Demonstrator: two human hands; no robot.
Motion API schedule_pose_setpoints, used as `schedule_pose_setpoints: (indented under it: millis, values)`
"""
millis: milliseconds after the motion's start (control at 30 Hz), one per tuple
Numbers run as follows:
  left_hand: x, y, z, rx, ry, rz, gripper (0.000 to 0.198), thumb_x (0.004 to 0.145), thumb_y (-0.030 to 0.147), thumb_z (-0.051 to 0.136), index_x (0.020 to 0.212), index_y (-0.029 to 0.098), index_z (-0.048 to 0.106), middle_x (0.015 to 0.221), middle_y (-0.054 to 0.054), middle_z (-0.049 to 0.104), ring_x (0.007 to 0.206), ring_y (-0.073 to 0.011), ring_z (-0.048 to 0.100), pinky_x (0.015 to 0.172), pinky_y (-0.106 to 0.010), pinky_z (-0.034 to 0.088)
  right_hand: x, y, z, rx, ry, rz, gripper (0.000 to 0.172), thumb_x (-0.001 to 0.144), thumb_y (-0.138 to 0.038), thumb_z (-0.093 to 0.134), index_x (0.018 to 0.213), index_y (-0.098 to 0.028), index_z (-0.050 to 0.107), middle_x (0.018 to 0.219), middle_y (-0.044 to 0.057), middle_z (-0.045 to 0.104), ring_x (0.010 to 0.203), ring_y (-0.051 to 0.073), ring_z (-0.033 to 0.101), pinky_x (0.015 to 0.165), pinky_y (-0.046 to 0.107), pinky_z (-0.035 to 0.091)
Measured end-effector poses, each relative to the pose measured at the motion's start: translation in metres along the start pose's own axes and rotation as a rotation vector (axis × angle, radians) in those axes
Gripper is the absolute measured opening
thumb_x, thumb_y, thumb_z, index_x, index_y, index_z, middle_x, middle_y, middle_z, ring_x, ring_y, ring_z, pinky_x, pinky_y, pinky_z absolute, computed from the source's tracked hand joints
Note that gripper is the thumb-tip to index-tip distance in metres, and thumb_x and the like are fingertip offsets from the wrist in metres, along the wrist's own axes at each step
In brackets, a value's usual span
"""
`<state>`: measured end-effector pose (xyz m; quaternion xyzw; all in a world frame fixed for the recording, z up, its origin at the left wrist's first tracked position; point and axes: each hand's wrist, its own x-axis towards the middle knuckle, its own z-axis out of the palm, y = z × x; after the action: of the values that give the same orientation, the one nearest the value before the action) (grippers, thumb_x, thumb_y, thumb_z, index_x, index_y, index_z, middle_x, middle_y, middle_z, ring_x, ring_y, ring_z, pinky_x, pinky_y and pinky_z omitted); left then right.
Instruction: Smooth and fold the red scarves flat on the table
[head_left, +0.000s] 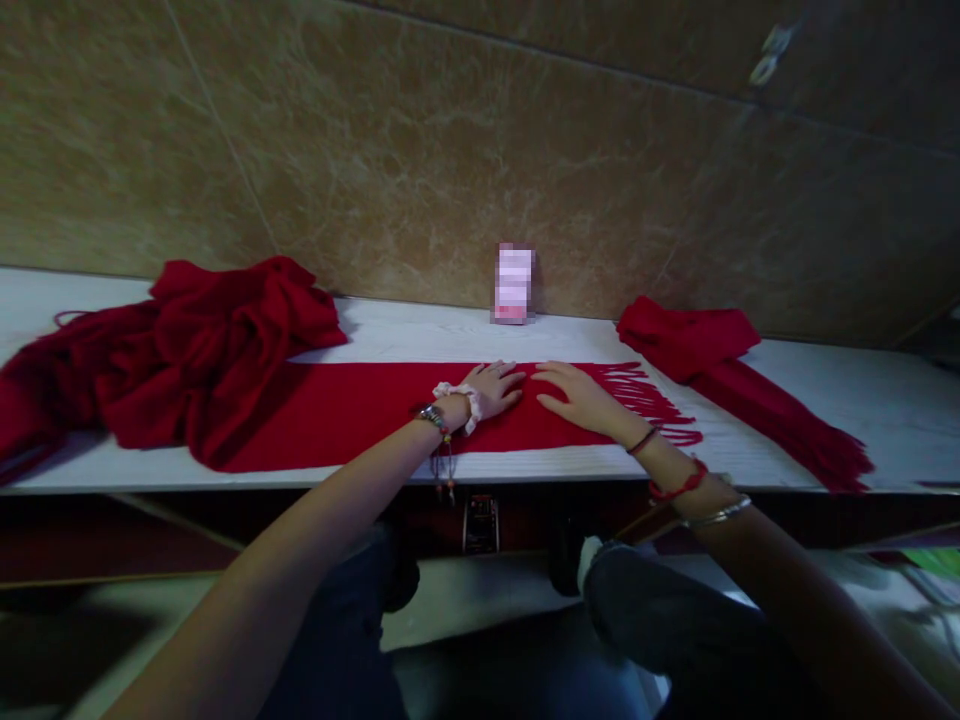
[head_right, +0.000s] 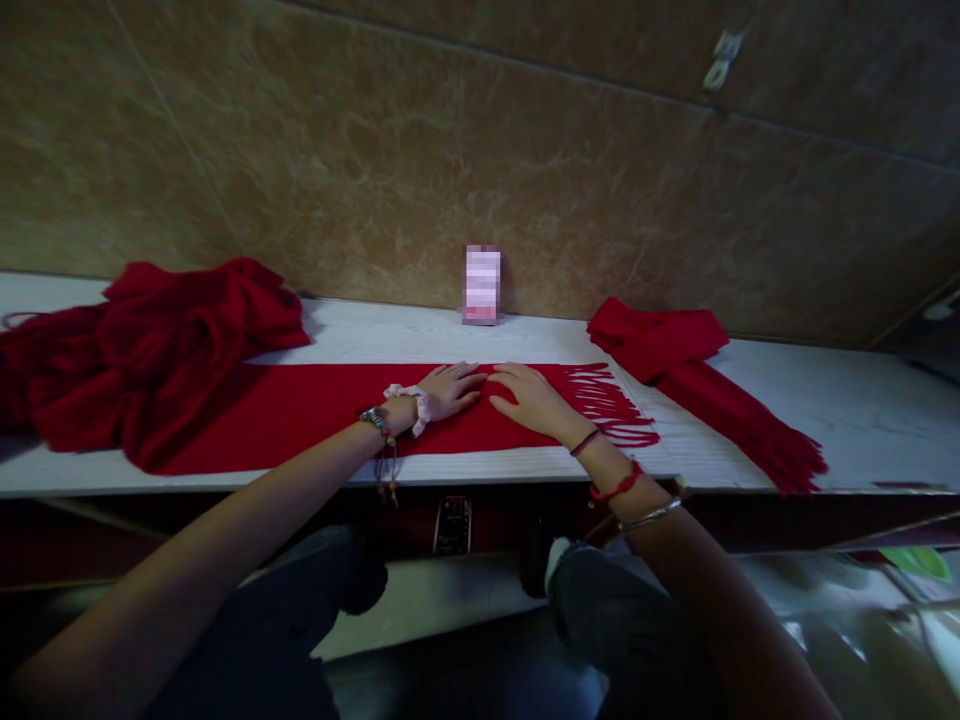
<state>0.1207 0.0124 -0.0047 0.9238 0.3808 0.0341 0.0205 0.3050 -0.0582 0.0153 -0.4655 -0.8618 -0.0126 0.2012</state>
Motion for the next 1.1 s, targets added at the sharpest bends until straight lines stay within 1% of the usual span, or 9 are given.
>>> schedule_pose_setpoints:
  millis: [67, 200, 333, 400, 500, 600, 767, 867, 1100]
  values:
    - [0.002, -0.010, -0.007, -0.005, -0.013, -0.017, 0.047, 0.090, 0.040, 0.034, 0.133, 0.022, 0.038, 0.142, -0.006, 0.034, 0.130, -0.0202, 0.030, 0.105, -0.036, 0.026, 0.002, -0.020, 0.003, 0.022, -0.013, -0.046, 0.037, 0.083, -0.029, 0.047, 0.116, -0.015, 0.055, 0.122, 0.012, 0.056, 0.115, 0.022, 0.048, 0.100, 0.041, 0.038]
    - [0.006, -0.040, -0.024, -0.017, -0.060, -0.157, 0.044, 0.089, 0.033, 0.039, 0.129, 0.014, 0.043, 0.127, -0.008, 0.052, 0.116, -0.0190, 0.047, 0.098, -0.028, 0.036, -0.009, -0.048, 0.012, -0.060, -0.110, -0.125, 0.040, 0.082, -0.035, 0.051, 0.118, -0.017, 0.054, 0.121, 0.011, 0.056, 0.114, 0.024, 0.049, 0.098, 0.041, 0.038]
    - [0.005, -0.060, -0.036, -0.022, -0.082, -0.212, 0.037, 0.089, 0.037, 0.043, 0.118, 0.014, 0.051, 0.117, -0.008, 0.056, 0.104, -0.0228, 0.054, 0.090, -0.038, 0.043, -0.015, -0.052, 0.011, -0.113, -0.158, -0.133, 0.032, 0.085, -0.028, 0.047, 0.111, -0.015, 0.059, 0.113, 0.013, 0.061, 0.105, 0.024, 0.055, 0.090, 0.040, 0.043]
    - [0.003, -0.061, -0.039, -0.031, -0.098, -0.221, 0.033, 0.088, 0.039, 0.047, 0.112, 0.016, 0.054, 0.114, -0.007, 0.055, 0.098, -0.0208, 0.055, 0.085, -0.040, 0.046, -0.013, -0.051, 0.007, -0.156, -0.180, -0.141, 0.029, 0.085, -0.021, 0.045, 0.109, -0.015, 0.060, 0.109, 0.013, 0.063, 0.101, 0.023, 0.056, 0.087, 0.039, 0.045]
    - [0.006, -0.057, -0.041, -0.049, -0.137, -0.223, 0.030, 0.088, 0.034, 0.048, 0.110, 0.016, 0.055, 0.106, -0.005, 0.059, 0.091, -0.0166, 0.057, 0.079, -0.030, 0.047, -0.011, -0.055, 0.003, -0.220, -0.193, -0.157, 0.030, 0.084, -0.011, 0.043, 0.110, -0.014, 0.058, 0.105, 0.012, 0.064, 0.098, 0.020, 0.057, 0.084, 0.036, 0.045]
    - [0.016, -0.053, -0.045, -0.061, -0.193, -0.210, 0.028, 0.083, 0.030, 0.052, 0.105, 0.015, 0.060, 0.095, -0.002, 0.065, 0.083, -0.0135, 0.059, 0.069, -0.019, 0.044, -0.009, -0.064, 0.006, -0.258, -0.172, -0.177, 0.025, 0.085, -0.012, 0.044, 0.105, -0.012, 0.059, 0.103, 0.013, 0.063, 0.096, 0.020, 0.057, 0.082, 0.036, 0.045]
    - [0.034, -0.054, -0.049, -0.064, -0.256, -0.186, 0.022, 0.074, 0.030, 0.058, 0.087, 0.014, 0.067, 0.084, -0.002, 0.068, 0.072, -0.0133, 0.058, 0.059, -0.018, 0.041, -0.006, -0.073, 0.019, -0.306, -0.177, -0.181, 0.018, 0.086, -0.013, 0.045, 0.095, -0.013, 0.061, 0.095, 0.011, 0.065, 0.089, 0.019, 0.058, 0.075, 0.033, 0.046]
    - [0.040, -0.057, -0.046, -0.077, -0.222, -0.190, 0.022, 0.073, 0.027, 0.058, 0.089, 0.015, 0.067, 0.089, -0.002, 0.068, 0.077, -0.0130, 0.059, 0.064, -0.017, 0.041, -0.005, -0.068, 0.022, -0.330, -0.187, -0.111, 0.021, 0.086, -0.011, 0.044, 0.099, -0.013, 0.060, 0.104, 0.013, 0.064, 0.092, 0.019, 0.059, 0.074, 0.032, 0.047]
    - [0.054, -0.064, -0.031, -0.107, -0.081, -0.262, 0.028, 0.076, 0.026, 0.052, 0.099, 0.015, 0.065, 0.101, -0.003, 0.066, 0.086, -0.0136, 0.059, 0.071, -0.018, 0.042, -0.003, -0.042, 0.025, -0.303, -0.146, -0.006, 0.032, 0.087, -0.008, 0.039, 0.113, -0.010, 0.057, 0.119, 0.013, 0.058, 0.110, 0.021, 0.053, 0.089, 0.031, 0.043]
